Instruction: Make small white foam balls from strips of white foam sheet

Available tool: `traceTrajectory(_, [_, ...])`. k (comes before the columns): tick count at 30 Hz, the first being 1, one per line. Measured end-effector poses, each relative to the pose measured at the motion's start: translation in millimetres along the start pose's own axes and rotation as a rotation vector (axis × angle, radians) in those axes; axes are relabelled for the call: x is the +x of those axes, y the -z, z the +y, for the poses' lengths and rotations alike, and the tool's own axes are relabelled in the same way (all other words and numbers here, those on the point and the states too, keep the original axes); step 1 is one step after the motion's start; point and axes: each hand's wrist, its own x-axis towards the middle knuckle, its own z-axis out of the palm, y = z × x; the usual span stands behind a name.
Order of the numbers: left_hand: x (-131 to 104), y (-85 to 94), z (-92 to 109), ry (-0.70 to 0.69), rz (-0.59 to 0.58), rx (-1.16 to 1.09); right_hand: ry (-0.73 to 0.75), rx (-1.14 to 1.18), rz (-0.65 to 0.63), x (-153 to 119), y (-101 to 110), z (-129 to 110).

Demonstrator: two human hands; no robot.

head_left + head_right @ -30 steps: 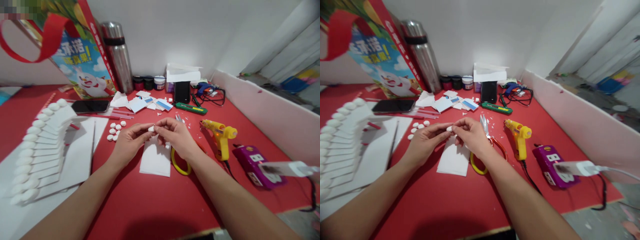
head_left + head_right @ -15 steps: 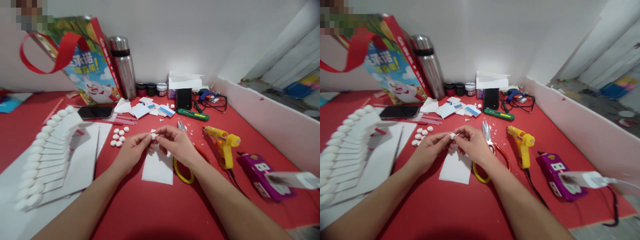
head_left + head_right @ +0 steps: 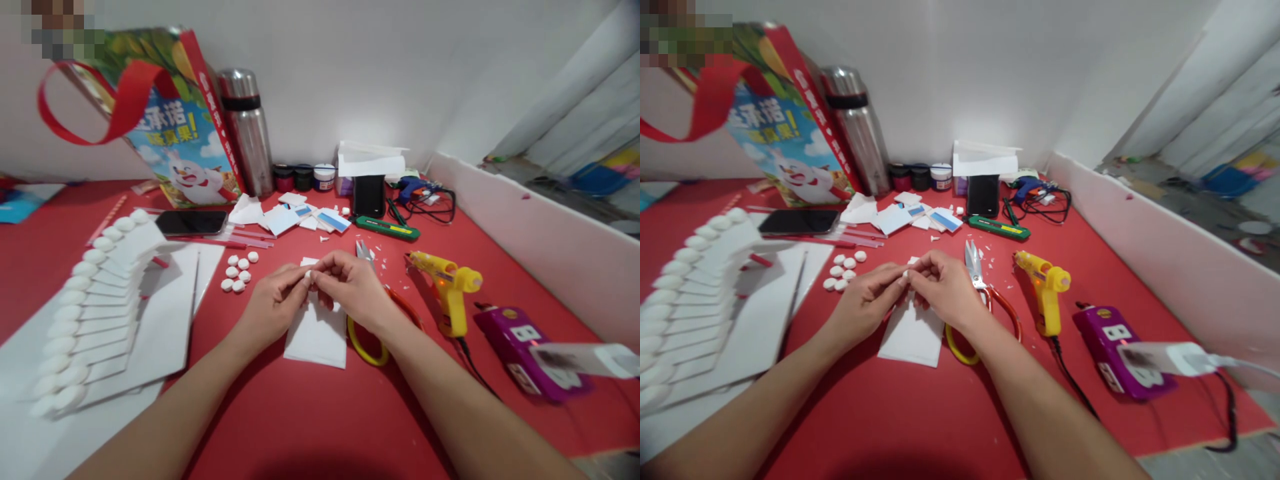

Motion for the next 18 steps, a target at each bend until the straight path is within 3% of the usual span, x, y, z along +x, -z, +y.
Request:
traceTrajectory(3, [-0.8,-1.6,2.9,-0.007,0.038,-0.009,0.01,0.009,0.002,-0.8,-1.1,-1.5])
traceTrajectory(8, [-0.1,-2.5,1.3,0.097,0.134,-0.145,-0.026,0.077,-0.006,-0.6,-2.8,-1.9])
traceTrajectory(15, [-0.3,-0.8,3.0,0.098,0.08,-0.126,-0.064,0.137,-0.006,-0.8,-2.8,-1.9])
traceTrajectory(18, [-0.3,0.3,5.2,0.115,0.108,-0.155,-0.056,0.138,0.01,-1.1,-0.7,-3.6])
